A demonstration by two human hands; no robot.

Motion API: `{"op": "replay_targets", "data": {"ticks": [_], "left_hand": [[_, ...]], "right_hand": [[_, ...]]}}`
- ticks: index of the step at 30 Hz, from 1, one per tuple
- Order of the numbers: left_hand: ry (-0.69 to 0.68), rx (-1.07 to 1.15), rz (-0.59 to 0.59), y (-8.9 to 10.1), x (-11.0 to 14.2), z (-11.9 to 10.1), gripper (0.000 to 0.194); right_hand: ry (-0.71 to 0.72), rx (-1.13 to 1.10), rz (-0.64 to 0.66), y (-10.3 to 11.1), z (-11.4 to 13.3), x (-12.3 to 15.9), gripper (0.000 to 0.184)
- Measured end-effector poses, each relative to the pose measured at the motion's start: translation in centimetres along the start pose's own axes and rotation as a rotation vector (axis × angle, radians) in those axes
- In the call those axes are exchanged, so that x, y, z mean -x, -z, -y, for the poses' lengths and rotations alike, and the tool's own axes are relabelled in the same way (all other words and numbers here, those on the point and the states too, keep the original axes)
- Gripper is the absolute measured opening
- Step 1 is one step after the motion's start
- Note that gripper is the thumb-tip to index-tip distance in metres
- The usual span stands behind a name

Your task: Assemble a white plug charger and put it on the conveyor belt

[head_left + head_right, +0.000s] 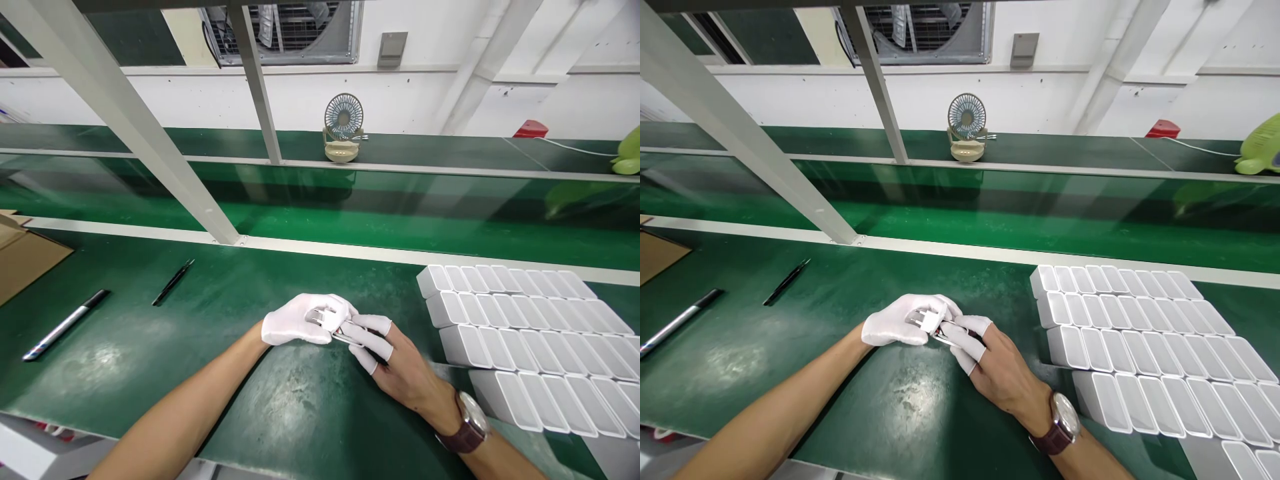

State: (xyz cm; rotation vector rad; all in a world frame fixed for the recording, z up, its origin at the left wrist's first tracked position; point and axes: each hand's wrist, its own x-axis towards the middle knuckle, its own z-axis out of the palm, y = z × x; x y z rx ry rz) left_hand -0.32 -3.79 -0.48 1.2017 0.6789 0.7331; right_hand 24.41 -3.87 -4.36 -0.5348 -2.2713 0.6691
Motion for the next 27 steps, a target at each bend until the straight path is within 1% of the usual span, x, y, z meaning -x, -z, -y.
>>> {"op": "replay_targets", "data": {"ticks": [4,7,11,14,16,20,22,23,25,27], "left_hand": [[-0.012,0.027,-0.025,0.3,0.0,0.0,0.04],[-0.028,0.043,-0.076,0.6,-0.1,0.3,0.043],[-0.097,0.067,-0.173,0.9,-0.3,1.3,0.056],[-0.155,0.107,-0.207,0.9,-0.4,2.1,0.062],[-0.193,0.124,-0.25,0.8,-0.3,2.3,0.061],[-0.298,0.183,-0.377,0.5,-0.3,2.1,0.057],[-0.333,0.225,-0.44,0.5,-0.3,2.0,0.058],[-0.343,0.235,-0.462,0.5,-0.3,1.9,0.06],[-0.351,0.198,-0.47,0.7,-0.2,1.8,0.063],[-0.308,0.074,-0.422,0.7,0.0,1.5,0.067]], "right_hand": [[-0.005,0.048,0.01,-0.1,0.0,0.1,0.059],[-0.036,0.059,0.014,-0.1,0.1,0.1,0.057],[-0.013,0.078,0.01,-0.5,0.0,0.3,0.058],[0.026,0.102,0.004,-0.8,-0.1,0.2,0.058],[0.067,0.12,-0.04,-0.6,0.1,-0.3,0.058],[0.125,0.142,-0.158,0.2,1.4,-1.6,0.059],[0.122,0.124,-0.174,0.1,1.7,-2.0,0.059],[0.109,0.11,-0.169,-0.1,1.6,-2.0,0.058],[0.067,0.104,-0.106,-0.7,1.2,-1.9,0.053],[0.03,0.131,-0.026,-1.4,0.7,-1.5,0.05]]}}
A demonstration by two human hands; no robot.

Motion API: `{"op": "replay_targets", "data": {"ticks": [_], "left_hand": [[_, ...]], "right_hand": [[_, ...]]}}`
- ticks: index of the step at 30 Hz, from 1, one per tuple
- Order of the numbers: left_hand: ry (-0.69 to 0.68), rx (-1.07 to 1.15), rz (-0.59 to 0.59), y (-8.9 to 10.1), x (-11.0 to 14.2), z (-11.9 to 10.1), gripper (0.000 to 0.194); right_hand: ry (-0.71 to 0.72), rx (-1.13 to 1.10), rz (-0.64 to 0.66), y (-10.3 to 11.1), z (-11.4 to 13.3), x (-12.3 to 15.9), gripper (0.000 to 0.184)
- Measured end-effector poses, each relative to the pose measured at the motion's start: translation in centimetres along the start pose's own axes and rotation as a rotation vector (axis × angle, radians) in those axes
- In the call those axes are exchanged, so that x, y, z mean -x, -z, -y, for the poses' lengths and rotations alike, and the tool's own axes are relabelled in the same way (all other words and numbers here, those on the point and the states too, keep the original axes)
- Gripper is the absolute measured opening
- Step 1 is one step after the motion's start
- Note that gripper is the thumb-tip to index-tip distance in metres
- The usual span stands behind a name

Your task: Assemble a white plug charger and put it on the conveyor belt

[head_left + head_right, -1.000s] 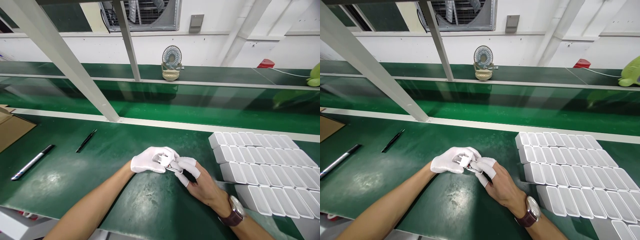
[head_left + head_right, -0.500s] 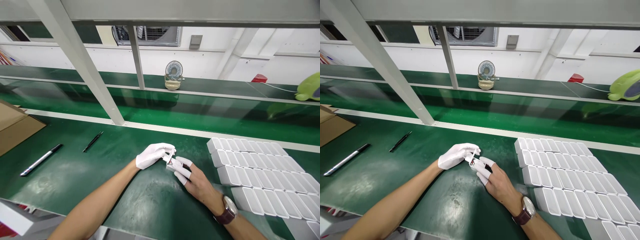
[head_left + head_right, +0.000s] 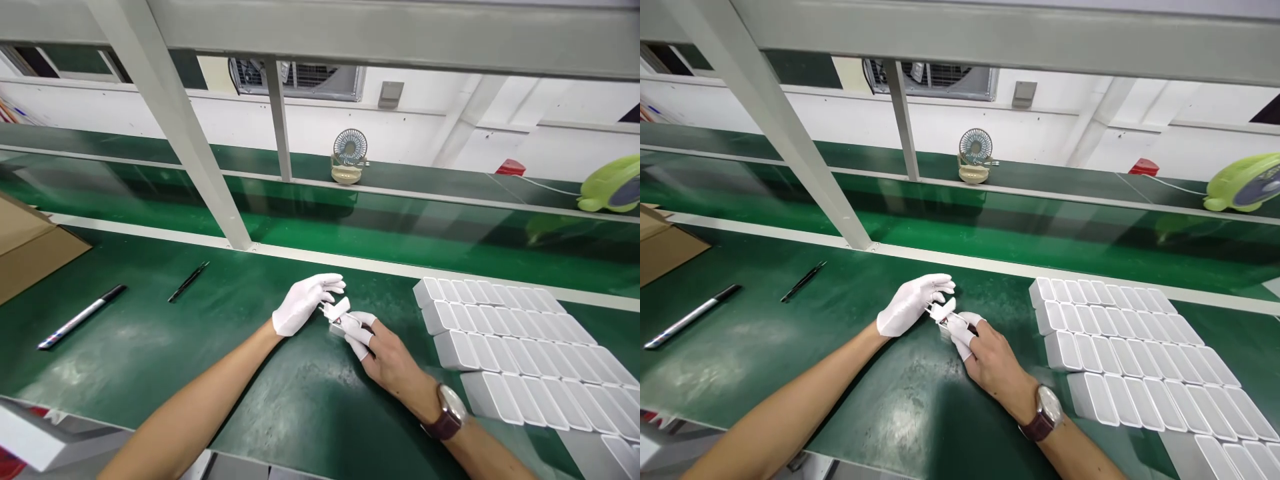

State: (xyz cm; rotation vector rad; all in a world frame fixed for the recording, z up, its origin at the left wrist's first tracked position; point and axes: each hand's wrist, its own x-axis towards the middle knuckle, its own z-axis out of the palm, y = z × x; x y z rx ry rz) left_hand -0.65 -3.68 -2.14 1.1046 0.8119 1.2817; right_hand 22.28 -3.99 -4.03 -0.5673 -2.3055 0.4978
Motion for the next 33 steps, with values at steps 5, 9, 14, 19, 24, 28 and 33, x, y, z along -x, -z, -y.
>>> {"op": "replay_targets", "data": {"ticks": [5,9,14,19,24,28,33], "left_hand": [[0.105,-0.434,0.17,-0.7,0.3,-1.0,0.057],[0.129,-0.428,0.205,-0.9,0.3,-1.2,0.043],[0.073,-0.147,0.114,0.1,-0.1,0.2,0.062],[0.02,0.134,-0.023,0.3,-0.7,1.2,0.063],[0.022,-0.045,0.006,0.4,-0.5,0.9,0.063],[0.143,-0.195,0.156,-0.1,-0.2,-0.2,0.058],[0.231,-0.267,0.149,-1.0,-0.1,-1.1,0.045]], "right_hand": [[-0.015,-0.005,0.012,-0.7,-0.6,0.6,0.052],[-0.013,0.001,-0.001,-1.1,-0.8,0.8,0.052],[-0.007,-0.031,-0.081,0.5,-0.1,-0.1,0.053],[0.013,-0.036,-0.265,3.0,1.6,-1.4,0.06],[-0.074,0.014,0.032,0.9,0.6,-0.2,0.053],[-0.089,0.012,0.04,-0.4,-0.1,0.8,0.051],[-0.154,-0.026,-0.047,-0.5,-0.1,1.0,0.05]]}}
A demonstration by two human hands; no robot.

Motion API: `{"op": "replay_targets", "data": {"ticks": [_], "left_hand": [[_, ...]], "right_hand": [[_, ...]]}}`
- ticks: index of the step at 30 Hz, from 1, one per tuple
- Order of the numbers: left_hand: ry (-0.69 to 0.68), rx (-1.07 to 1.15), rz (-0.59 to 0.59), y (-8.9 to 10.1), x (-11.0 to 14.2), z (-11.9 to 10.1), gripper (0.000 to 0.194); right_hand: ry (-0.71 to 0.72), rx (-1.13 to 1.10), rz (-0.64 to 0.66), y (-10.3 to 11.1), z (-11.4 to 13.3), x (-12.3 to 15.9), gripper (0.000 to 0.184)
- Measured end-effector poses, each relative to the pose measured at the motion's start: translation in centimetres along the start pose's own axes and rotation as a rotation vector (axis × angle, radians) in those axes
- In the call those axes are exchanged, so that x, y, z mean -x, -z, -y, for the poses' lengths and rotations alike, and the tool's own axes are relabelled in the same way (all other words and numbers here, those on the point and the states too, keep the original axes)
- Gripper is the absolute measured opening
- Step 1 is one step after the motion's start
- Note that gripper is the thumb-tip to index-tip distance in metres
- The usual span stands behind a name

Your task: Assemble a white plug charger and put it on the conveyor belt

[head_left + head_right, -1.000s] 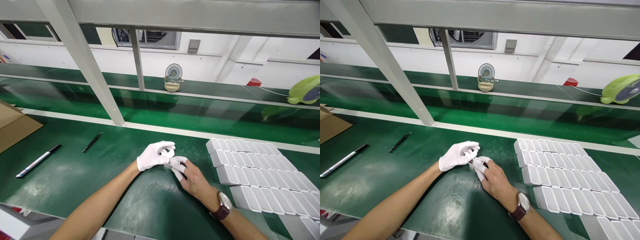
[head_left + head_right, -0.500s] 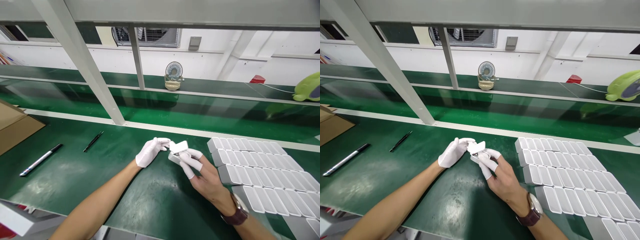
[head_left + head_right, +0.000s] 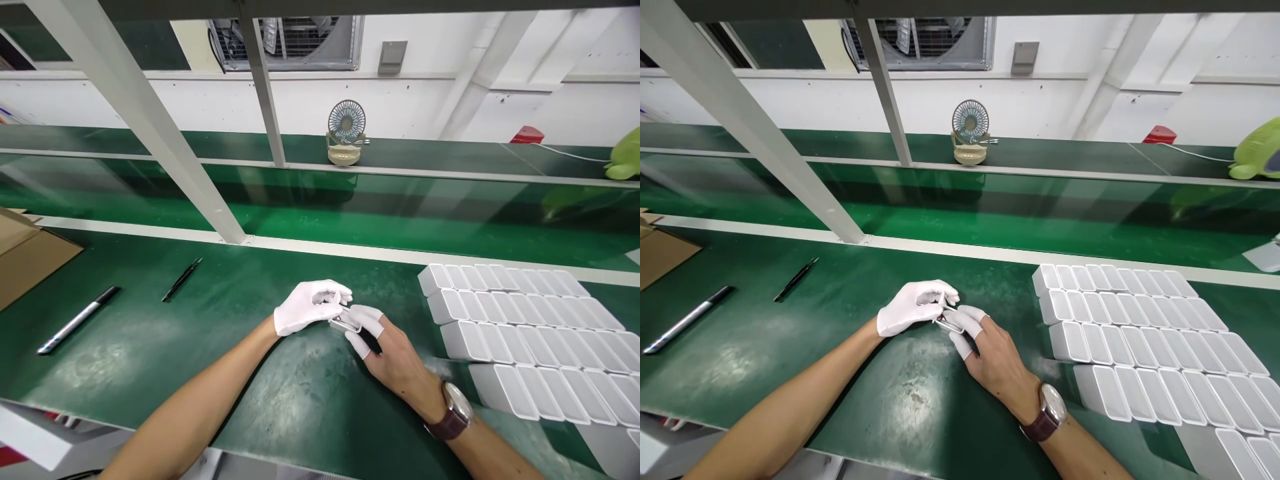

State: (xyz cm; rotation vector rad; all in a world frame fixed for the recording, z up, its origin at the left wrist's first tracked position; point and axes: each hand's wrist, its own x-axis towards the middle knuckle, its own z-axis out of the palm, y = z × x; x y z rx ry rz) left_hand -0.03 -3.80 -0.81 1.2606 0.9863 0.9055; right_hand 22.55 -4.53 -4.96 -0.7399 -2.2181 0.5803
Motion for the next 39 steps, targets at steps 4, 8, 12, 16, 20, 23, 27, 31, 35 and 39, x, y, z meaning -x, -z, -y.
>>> {"op": "replay_targets", "data": {"ticks": [4,8,12,16,20,23,27,31,35,39], "left_hand": [[0.019,0.002,0.004,0.0,-0.1,0.0,0.044],[0.037,-0.039,0.003,0.2,-0.1,0.0,0.046],[-0.096,-0.079,-0.044,0.1,-0.2,0.7,0.064],[-0.336,-0.326,-0.21,-1.1,-0.1,1.7,0.099],[-0.547,-0.697,-0.273,-3.1,0.4,1.9,0.09],[-0.613,-0.758,-0.306,-4.0,0.9,1.9,0.078],[-0.632,-0.778,-0.309,-4.0,1.0,2.0,0.077],[-0.654,-0.78,-0.307,-3.7,0.9,2.0,0.076],[-0.653,-0.786,-0.315,-3.7,0.8,2.1,0.079],[-0.626,-0.771,-0.31,-3.6,0.8,2.5,0.08]], "right_hand": [[0.014,0.007,-0.011,-0.3,-0.3,0.0,0.055],[0.058,-0.014,0.024,-0.7,-0.7,-0.2,0.055],[-0.118,-0.32,-0.046,-0.9,-0.7,-0.5,0.044],[-0.55,-1.021,-0.163,-0.6,-0.4,-1.1,0.036],[-0.738,-1.386,-0.15,-0.4,0.1,-1.5,0.034],[-0.775,-1.448,-0.15,-0.6,0.3,-1.6,0.031],[-0.801,-1.453,-0.121,-0.8,0.6,-1.5,0.03],[-0.825,-1.439,-0.106,-0.8,0.6,-1.5,0.031],[-0.825,-1.431,-0.094,-0.8,0.5,-1.6,0.031],[-0.819,-1.431,-0.079,-0.7,0.6,-1.7,0.031]]}}
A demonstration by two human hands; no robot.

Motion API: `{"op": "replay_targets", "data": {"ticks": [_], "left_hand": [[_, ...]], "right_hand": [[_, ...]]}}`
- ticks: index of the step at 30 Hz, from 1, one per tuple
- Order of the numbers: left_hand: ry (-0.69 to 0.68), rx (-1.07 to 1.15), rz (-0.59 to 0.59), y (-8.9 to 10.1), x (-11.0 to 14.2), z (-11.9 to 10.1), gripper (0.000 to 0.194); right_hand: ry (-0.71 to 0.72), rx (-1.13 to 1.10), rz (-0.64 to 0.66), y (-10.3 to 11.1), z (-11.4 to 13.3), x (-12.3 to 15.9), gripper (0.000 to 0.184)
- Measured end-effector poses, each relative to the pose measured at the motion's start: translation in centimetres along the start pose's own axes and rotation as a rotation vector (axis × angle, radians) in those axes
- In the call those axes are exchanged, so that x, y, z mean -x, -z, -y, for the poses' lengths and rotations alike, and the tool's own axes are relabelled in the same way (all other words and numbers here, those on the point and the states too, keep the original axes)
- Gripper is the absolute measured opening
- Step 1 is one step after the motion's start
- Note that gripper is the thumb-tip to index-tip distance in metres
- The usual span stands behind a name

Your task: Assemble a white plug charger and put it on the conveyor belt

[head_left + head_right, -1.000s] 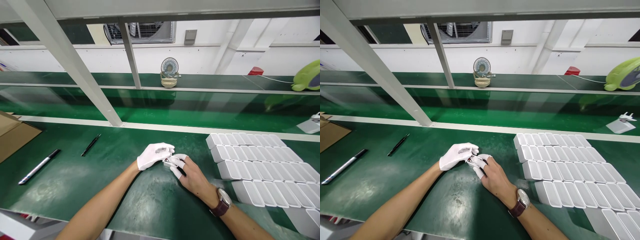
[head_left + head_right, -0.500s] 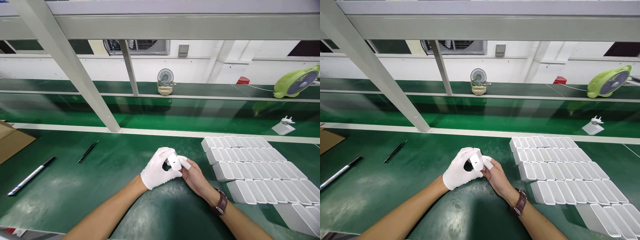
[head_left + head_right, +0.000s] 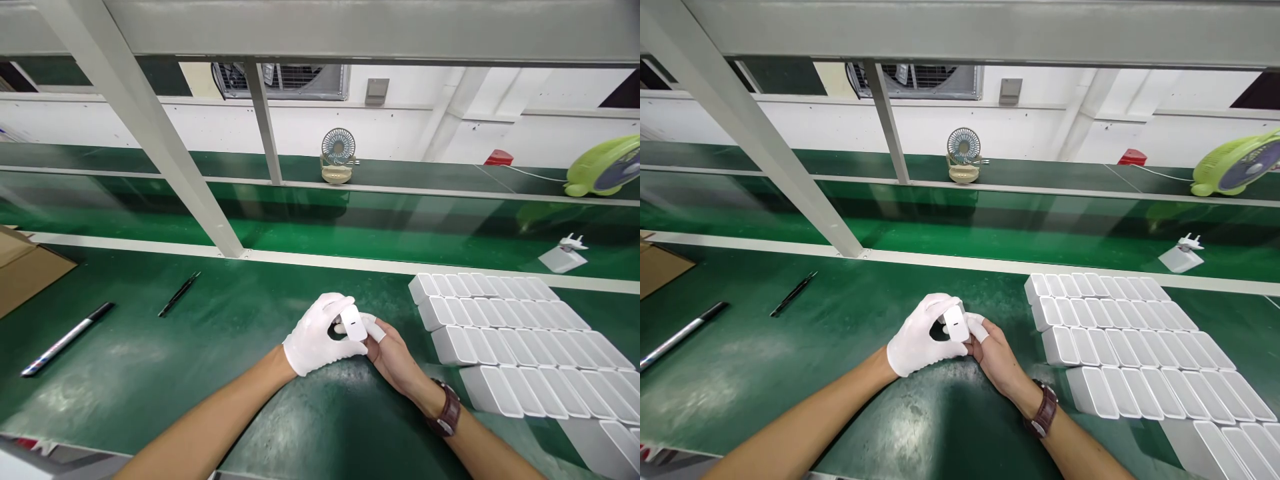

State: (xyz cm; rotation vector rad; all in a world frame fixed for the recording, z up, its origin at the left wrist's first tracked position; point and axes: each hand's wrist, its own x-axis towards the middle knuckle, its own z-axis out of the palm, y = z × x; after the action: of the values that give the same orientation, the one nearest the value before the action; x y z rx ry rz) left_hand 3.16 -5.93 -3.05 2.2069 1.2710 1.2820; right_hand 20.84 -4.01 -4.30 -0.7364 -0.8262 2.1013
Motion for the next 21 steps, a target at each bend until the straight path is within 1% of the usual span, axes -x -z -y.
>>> {"op": "replay_targets", "data": {"ticks": [5,8,10,12,15,16,18,21], "left_hand": [[0.014,0.012,0.013,0.1,0.0,0.0,0.078],[0.06,0.025,0.064,0.6,-0.4,-0.2,0.075],[0.13,0.037,0.086,0.9,-0.8,-0.3,0.068],[0.215,0.053,0.119,1.2,-1.2,-0.3,0.054],[0.322,0.054,0.209,1.3,-1.5,-0.1,0.031],[0.35,0.044,0.224,1.3,-1.5,0.0,0.028],[0.396,0.015,0.233,1.2,-1.4,0.3,0.03],[0.411,-0.007,0.261,1.3,-1.4,0.4,0.033]], "right_hand": [[0.016,0.018,0.024,0.4,-0.4,0.0,0.031],[0.102,0.096,-0.005,0.8,-0.8,-0.1,0.031],[0.222,0.232,-0.055,1.0,-1.1,-0.1,0.033],[0.382,0.409,-0.116,1.1,-1.2,0.0,0.035],[0.599,0.719,-0.176,1.3,-1.2,0.2,0.033],[0.638,0.813,-0.18,1.4,-1.2,0.2,0.033],[0.665,0.938,-0.172,1.7,-1.1,0.3,0.034],[0.671,0.977,-0.143,2.1,-0.8,0.3,0.036]]}}
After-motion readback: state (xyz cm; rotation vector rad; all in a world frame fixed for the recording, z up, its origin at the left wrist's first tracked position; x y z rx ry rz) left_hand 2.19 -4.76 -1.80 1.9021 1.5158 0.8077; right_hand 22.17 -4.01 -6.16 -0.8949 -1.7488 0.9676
